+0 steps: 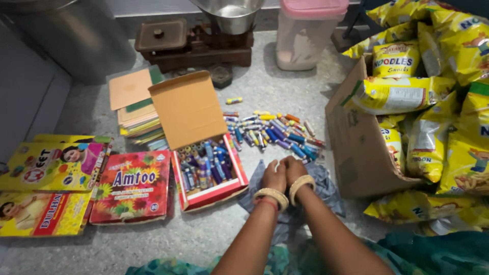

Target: The person sits on the floor and organizes small cylindrical items, likely thread spools, by picking them up from a pile and placing them into a cardboard box. The person also briefly handles a cloth and adjusts the box lid.

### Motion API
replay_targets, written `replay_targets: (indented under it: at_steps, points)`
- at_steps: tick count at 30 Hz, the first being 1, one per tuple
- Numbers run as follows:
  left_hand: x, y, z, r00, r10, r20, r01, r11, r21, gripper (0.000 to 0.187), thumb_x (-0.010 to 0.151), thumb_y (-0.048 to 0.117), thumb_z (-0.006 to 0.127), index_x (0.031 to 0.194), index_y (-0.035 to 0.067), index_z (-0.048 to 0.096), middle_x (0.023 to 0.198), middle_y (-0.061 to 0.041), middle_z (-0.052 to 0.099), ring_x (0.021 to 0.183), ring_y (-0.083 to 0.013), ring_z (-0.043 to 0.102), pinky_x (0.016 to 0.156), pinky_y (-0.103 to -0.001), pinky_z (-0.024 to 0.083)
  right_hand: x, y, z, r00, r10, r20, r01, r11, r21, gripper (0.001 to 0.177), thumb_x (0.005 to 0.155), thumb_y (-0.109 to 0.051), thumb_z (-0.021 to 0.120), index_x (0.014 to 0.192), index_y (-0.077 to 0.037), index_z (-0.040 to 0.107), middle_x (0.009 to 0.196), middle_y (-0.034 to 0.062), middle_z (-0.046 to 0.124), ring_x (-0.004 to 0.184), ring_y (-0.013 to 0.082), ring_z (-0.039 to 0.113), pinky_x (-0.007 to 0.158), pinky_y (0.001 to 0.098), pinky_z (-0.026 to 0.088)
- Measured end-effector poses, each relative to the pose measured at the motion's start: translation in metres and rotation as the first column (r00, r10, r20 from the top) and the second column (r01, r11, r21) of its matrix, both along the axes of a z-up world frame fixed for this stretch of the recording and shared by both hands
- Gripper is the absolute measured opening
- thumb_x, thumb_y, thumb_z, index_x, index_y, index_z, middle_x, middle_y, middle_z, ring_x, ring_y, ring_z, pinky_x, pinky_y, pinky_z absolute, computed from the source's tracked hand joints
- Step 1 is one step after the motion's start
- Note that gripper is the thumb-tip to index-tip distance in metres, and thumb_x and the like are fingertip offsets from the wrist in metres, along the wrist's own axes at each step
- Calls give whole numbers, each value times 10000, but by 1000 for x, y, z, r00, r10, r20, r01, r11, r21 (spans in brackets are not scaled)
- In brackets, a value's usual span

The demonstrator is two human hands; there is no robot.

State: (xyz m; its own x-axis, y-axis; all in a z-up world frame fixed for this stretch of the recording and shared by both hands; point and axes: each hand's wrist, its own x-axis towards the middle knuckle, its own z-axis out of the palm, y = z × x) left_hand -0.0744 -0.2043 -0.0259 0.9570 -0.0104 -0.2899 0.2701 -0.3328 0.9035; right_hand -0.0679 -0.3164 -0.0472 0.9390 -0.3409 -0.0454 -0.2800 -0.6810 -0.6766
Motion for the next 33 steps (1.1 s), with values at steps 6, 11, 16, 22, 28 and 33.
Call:
replay_targets:
  at_steps: [6, 11, 16, 22, 28, 33]
  points:
    - [6, 4, -41, 1000, 26, -1, -26, 999, -46, 553, 947, 414, 558, 1338, 28, 614, 1340, -226, 637, 1296, -351, 597, 1091, -399, 450, -12, 15, 0, 1000, -23, -5, 23, 996, -85, 219, 862, -235, 692, 1042, -117, 732, 997, 248, 695, 919, 433, 675, 800, 495, 543]
    - [13, 5, -61, 997, 75, -2, -75, 993, -90, 519, 944, 409, 556, 1298, 41, 649, 1296, -221, 674, 1270, -343, 615, 1069, -399, 459, 3, 17, -4, 999, 7, -49, -8, 1000, -12, 208, 879, -255, 698, 1005, -96, 738, 992, 191, 765, 974, 357, 734, 883, 436, 566]
    - [24, 13, -47, 994, 90, 69, -80, 987, -138, 488, 954, 395, 557, 1279, 48, 664, 1282, -203, 684, 1244, -336, 618, 1054, -387, 453, 19, 2, -13, 993, -34, -112, 49, 989, 136, 260, 813, -238, 770, 1027, -92, 779, 976, 142, 783, 908, 256, 750, 823, 372, 572]
    - [38, 21, 14, 973, 156, 170, -96, 944, -315, 454, 964, 359, 567, 1238, 16, 684, 1137, -174, 737, 1080, -269, 694, 943, -363, 519, 41, 10, 33, 996, -87, -25, 84, 788, 610, 260, 835, -137, 779, 1076, -43, 744, 905, 56, 751, 719, 136, 650, 598, 297, 516]
    - [47, 67, 67, 938, 261, 229, -144, 893, -427, 410, 977, 299, 549, 1265, 29, 661, 1123, -126, 740, 1036, -207, 690, 911, -333, 536, 52, 64, 90, 992, -5, 127, -97, 617, 781, 296, 858, -58, 740, 1150, -24, 711, 880, 53, 722, 692, 133, 612, 564, 285, 495]
    - [56, 128, 72, 871, 393, 296, -234, 860, -453, 396, 973, 312, 578, 1203, 19, 711, 1205, -132, 746, 1132, -201, 685, 980, -328, 503, 57, 126, 113, 989, 84, 123, -146, 712, 687, 264, 870, -61, 731, 1129, -44, 679, 882, 26, 722, 727, 113, 669, 602, 285, 562]
